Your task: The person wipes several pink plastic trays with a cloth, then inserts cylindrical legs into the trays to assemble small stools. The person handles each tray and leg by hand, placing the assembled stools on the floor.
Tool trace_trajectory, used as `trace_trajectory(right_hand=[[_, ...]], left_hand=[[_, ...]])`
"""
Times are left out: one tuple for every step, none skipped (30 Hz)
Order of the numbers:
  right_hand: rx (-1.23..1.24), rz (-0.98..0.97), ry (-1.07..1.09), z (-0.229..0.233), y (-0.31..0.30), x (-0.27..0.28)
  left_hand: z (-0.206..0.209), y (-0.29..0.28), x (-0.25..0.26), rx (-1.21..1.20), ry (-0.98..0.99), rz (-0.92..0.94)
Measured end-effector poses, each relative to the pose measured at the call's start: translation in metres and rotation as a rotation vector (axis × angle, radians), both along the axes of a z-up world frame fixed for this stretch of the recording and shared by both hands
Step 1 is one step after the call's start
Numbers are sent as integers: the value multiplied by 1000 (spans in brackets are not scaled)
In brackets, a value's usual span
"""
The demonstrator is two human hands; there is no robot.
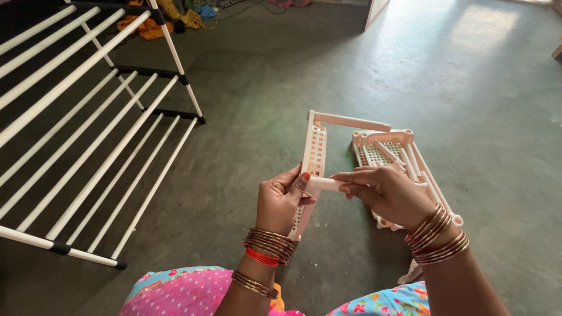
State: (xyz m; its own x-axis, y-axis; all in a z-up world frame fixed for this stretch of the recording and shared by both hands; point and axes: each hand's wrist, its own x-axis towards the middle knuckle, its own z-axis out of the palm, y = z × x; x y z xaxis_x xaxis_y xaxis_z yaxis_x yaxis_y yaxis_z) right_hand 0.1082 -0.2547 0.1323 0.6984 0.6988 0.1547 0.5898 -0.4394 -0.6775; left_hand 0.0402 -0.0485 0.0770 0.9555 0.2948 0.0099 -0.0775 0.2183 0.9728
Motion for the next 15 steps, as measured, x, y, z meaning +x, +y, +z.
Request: trace_trajectory(right_hand=[[10,4,12,4,2,-2],[20,7,24,7,4,-4],[-104,-110,119,12,6,-8],[-226,-229,214,16,8,-13],[-344,-350,308,20,10,-18],[-259,-354,184,24,11,-21],[-175,-357,61,27,9,-25],[-89,-358,-61,30,6,-28],[-46,-337,-67,31,3,-30],[-3,-315,-73,32,0,-31],[39,-294,-79,30,-3,-31],[45,-268,-112,28,-5,-31],[54,-244,-143,24,-6,-32],[62,-220,-174,21,-7,-32],[69,-207,-213,17,-8,-31]], left_hand=[[-1,0,1,-2,-7,1],[-1,1,1,-5,-15,3],[-1,2,2,-8,-24,5],[-1,2,2,-14,-30,8],[-1,3,2,-20,-36,12],[-1,4,2,-25,-42,16],[-1,5,2,-29,-45,19],[-1,6,3,-33,-48,23],[-2,6,3,-39,-50,25],[-2,5,3,-41,-44,26],[-3,5,3,-43,-37,27],[-3,5,3,-45,-29,28],[-3,6,3,-39,-27,32],[-3,7,3,-33,-24,36],[-3,8,3,-27,-23,37]])
